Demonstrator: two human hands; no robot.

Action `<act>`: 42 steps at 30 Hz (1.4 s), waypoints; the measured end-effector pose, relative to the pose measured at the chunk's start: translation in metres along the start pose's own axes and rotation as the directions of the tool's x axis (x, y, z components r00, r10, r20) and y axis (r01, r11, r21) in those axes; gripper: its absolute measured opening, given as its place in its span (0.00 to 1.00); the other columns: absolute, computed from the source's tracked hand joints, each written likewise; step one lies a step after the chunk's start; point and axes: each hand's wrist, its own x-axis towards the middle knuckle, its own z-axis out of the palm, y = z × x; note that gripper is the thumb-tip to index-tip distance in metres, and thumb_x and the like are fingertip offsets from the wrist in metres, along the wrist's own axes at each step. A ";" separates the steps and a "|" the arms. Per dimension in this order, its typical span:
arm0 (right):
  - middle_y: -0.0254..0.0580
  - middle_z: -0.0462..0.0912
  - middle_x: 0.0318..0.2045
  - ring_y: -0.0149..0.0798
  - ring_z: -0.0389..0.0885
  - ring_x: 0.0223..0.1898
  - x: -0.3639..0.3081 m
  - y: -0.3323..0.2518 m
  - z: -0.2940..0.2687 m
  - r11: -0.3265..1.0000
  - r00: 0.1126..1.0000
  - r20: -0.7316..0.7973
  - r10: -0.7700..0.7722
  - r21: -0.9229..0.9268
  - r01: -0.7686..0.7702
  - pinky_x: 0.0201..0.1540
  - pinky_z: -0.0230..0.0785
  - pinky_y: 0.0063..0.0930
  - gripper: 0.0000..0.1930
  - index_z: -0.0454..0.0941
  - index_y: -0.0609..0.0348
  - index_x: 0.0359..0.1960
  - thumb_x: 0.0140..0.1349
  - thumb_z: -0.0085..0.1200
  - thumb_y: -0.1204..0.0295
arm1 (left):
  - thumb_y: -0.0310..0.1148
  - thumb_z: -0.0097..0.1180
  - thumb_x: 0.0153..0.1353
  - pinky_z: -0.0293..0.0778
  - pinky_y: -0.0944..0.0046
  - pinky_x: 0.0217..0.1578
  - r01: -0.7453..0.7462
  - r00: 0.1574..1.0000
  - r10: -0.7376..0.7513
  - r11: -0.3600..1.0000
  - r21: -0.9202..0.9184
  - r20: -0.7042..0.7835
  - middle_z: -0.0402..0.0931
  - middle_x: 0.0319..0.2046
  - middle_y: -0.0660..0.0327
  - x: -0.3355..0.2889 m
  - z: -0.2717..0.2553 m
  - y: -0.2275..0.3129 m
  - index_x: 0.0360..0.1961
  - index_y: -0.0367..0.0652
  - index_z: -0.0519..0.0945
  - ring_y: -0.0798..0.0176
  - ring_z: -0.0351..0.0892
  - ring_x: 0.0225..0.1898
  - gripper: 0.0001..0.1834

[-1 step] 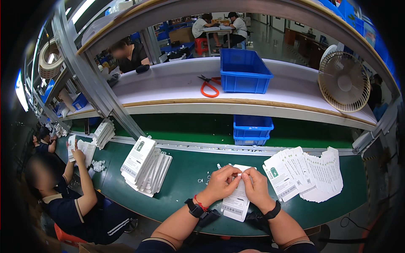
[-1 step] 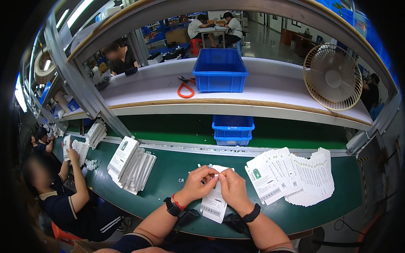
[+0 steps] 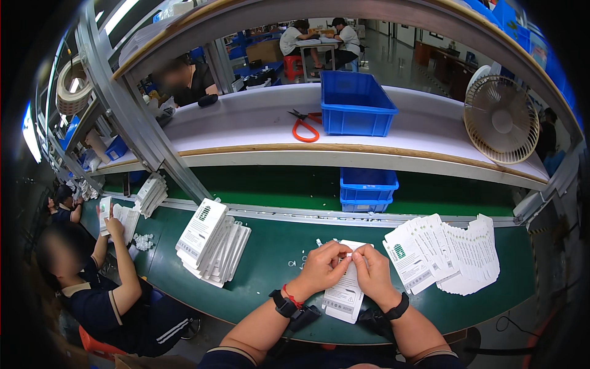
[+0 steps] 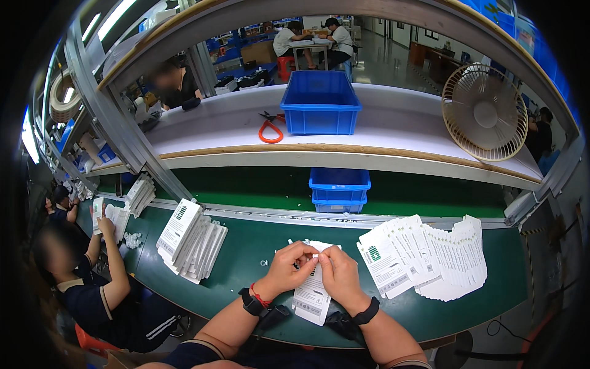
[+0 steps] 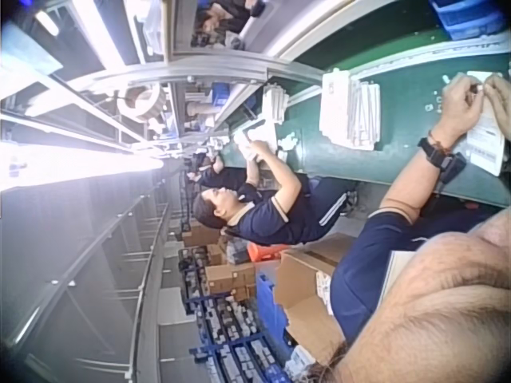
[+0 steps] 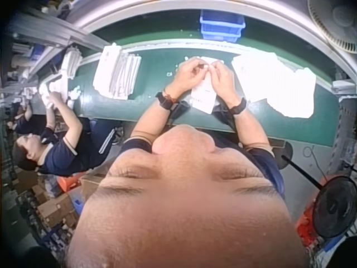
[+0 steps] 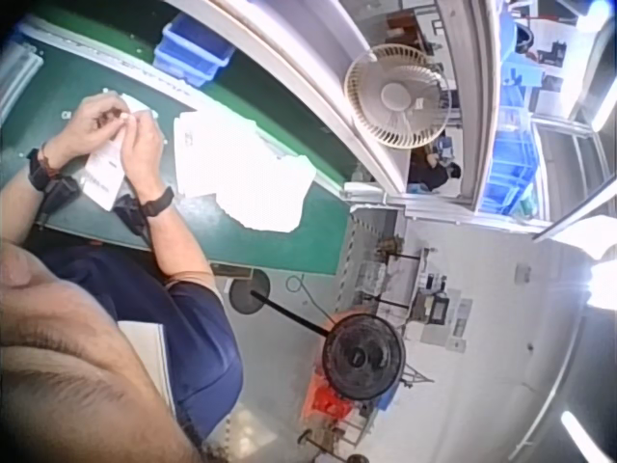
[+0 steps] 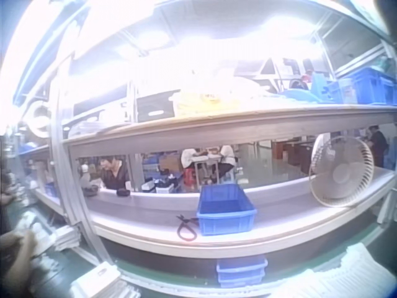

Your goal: Manually placing small plastic components into paper envelopes on a production line.

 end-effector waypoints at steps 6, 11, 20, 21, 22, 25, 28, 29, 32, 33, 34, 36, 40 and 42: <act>0.52 0.79 0.25 0.51 0.80 0.27 -0.001 0.003 -0.004 1.000 1.000 0.000 -0.001 -0.005 0.001 0.30 0.69 0.37 0.06 0.74 0.63 0.31 0.65 0.51 0.73 | 0.23 0.62 0.54 0.69 0.71 0.24 0.020 1.000 -0.020 1.000 -0.012 0.003 0.77 0.27 0.60 0.001 0.002 0.004 0.37 0.37 0.82 0.70 0.73 0.21 0.08; 0.54 0.79 0.26 0.54 0.80 0.29 -0.001 0.010 0.000 1.000 1.000 -0.004 0.001 -0.016 -0.001 0.32 0.70 0.39 0.07 0.75 0.63 0.31 0.65 0.52 0.73 | 0.20 0.61 0.52 0.73 0.71 0.28 -0.075 0.979 0.083 0.996 0.051 -0.186 0.78 0.30 0.57 0.007 -0.010 0.014 0.39 0.35 0.81 0.67 0.77 0.25 0.11; 0.46 0.79 0.25 0.37 0.78 0.28 -0.001 0.015 0.005 0.999 1.000 -0.005 -0.009 -0.051 0.009 0.33 0.69 0.29 0.08 0.75 0.63 0.33 0.68 0.50 0.70 | 0.20 0.61 0.54 0.72 0.59 0.29 -0.548 0.833 0.433 0.556 -0.626 -0.345 0.79 0.30 0.51 0.006 -0.112 0.162 0.28 0.36 0.77 0.54 0.79 0.27 0.04; 0.44 0.79 0.25 0.34 0.77 0.28 -0.002 0.022 -0.005 0.995 1.000 -0.019 0.009 -0.099 -0.011 0.33 0.69 0.28 0.09 0.75 0.63 0.33 0.68 0.50 0.70 | 0.24 0.63 0.56 0.72 0.57 0.28 -0.558 0.736 0.600 0.277 -0.782 -0.313 0.79 0.28 0.51 0.014 -0.114 0.158 0.26 0.37 0.75 0.54 0.79 0.27 0.07; 0.43 0.79 0.25 0.33 0.77 0.28 0.000 0.009 0.010 0.999 1.000 0.012 -0.012 -0.036 0.012 0.33 0.68 0.27 0.09 0.75 0.63 0.33 0.68 0.50 0.70 | 0.24 0.58 0.60 0.68 0.59 0.21 -0.573 0.688 0.644 0.200 -0.795 -0.334 0.76 0.24 0.50 0.008 -0.123 0.186 0.30 0.35 0.75 0.56 0.75 0.22 0.05; 0.39 0.78 0.24 0.28 0.74 0.28 0.000 0.021 0.001 0.999 1.000 -0.011 0.002 -0.054 -0.003 0.32 0.68 0.25 0.10 0.75 0.62 0.33 0.69 0.51 0.68 | 0.30 0.57 0.63 0.57 0.66 0.14 -0.442 0.750 0.581 0.086 -0.893 -0.316 0.74 0.17 0.55 -0.001 -0.114 0.199 0.42 0.44 0.78 0.64 0.66 0.13 0.08; 0.37 0.78 0.23 0.27 0.73 0.27 -0.002 0.014 0.008 0.998 1.000 0.021 0.014 -0.053 -0.013 0.31 0.67 0.24 0.11 0.75 0.61 0.33 0.70 0.50 0.67 | 0.33 0.59 0.62 0.51 0.69 0.14 -0.277 0.842 0.498 0.071 -0.958 -0.206 0.72 0.14 0.60 -0.009 -0.114 0.190 0.51 0.55 0.81 0.70 0.59 0.09 0.15; 0.36 0.77 0.23 0.26 0.72 0.27 -0.003 0.014 0.010 0.999 0.999 0.033 0.003 -0.043 -0.002 0.31 0.66 0.23 0.11 0.75 0.61 0.32 0.70 0.50 0.66 | 0.32 0.59 0.62 0.50 0.69 0.14 -0.245 0.825 0.529 0.014 -0.969 -0.201 0.71 0.14 0.61 -0.008 -0.115 0.187 0.51 0.55 0.81 0.71 0.58 0.09 0.15; 0.33 0.75 0.22 0.24 0.69 0.25 -0.007 0.015 0.008 0.998 0.999 0.045 -0.005 -0.068 0.008 0.29 0.63 0.21 0.11 0.74 0.61 0.32 0.70 0.50 0.66 | 0.31 0.58 0.62 0.50 0.69 0.14 -0.291 0.789 0.527 -0.134 -0.948 -0.316 0.68 0.14 0.63 0.002 -0.105 0.191 0.49 0.58 0.81 0.70 0.58 0.09 0.14; 0.33 0.75 0.22 0.24 0.69 0.25 -0.006 0.014 0.008 0.998 0.998 0.059 -0.002 -0.061 0.006 0.29 0.63 0.21 0.11 0.74 0.61 0.32 0.70 0.50 0.66 | 0.31 0.58 0.62 0.50 0.69 0.14 -0.352 0.735 0.534 -0.228 -0.908 -0.418 0.67 0.13 0.64 0.004 -0.103 0.192 0.48 0.58 0.82 0.70 0.58 0.09 0.14; 0.31 0.75 0.22 0.23 0.68 0.25 -0.006 0.015 0.005 0.997 0.998 0.051 0.027 -0.075 -0.023 0.28 0.62 0.20 0.11 0.75 0.61 0.32 0.70 0.50 0.66 | 0.31 0.58 0.62 0.50 0.69 0.14 -0.348 0.739 0.529 -0.231 -0.909 -0.418 0.67 0.13 0.64 0.005 -0.105 0.191 0.48 0.58 0.82 0.70 0.58 0.09 0.14; 0.30 0.74 0.22 0.21 0.67 0.24 -0.004 0.016 0.003 0.996 0.998 0.044 0.055 -0.074 -0.052 0.27 0.60 0.19 0.11 0.75 0.60 0.32 0.70 0.50 0.66 | 0.28 0.57 0.62 0.51 0.69 0.14 -0.357 0.792 0.499 -0.088 -0.930 -0.351 0.66 0.13 0.65 0.006 -0.111 0.192 0.47 0.59 0.82 0.70 0.58 0.09 0.14; 0.30 0.74 0.22 0.21 0.66 0.24 -0.005 0.021 0.001 0.994 0.998 0.043 0.042 -0.099 -0.038 0.27 0.60 0.19 0.11 0.75 0.61 0.32 0.70 0.50 0.67 | 0.24 0.53 0.63 0.51 0.69 0.14 -0.357 0.761 0.543 -0.105 -0.928 -0.354 0.66 0.14 0.66 0.010 -0.110 0.183 0.47 0.61 0.81 0.70 0.57 0.10 0.17; 0.30 0.74 0.22 0.21 0.66 0.24 -0.005 0.019 0.004 0.996 0.998 0.049 0.040 -0.078 -0.036 0.27 0.60 0.19 0.11 0.75 0.61 0.32 0.70 0.50 0.67 | 0.22 0.51 0.63 0.52 0.69 0.15 -0.364 0.740 0.569 -0.109 -0.925 -0.358 0.66 0.14 0.67 0.010 -0.109 0.182 0.47 0.61 0.81 0.70 0.57 0.10 0.19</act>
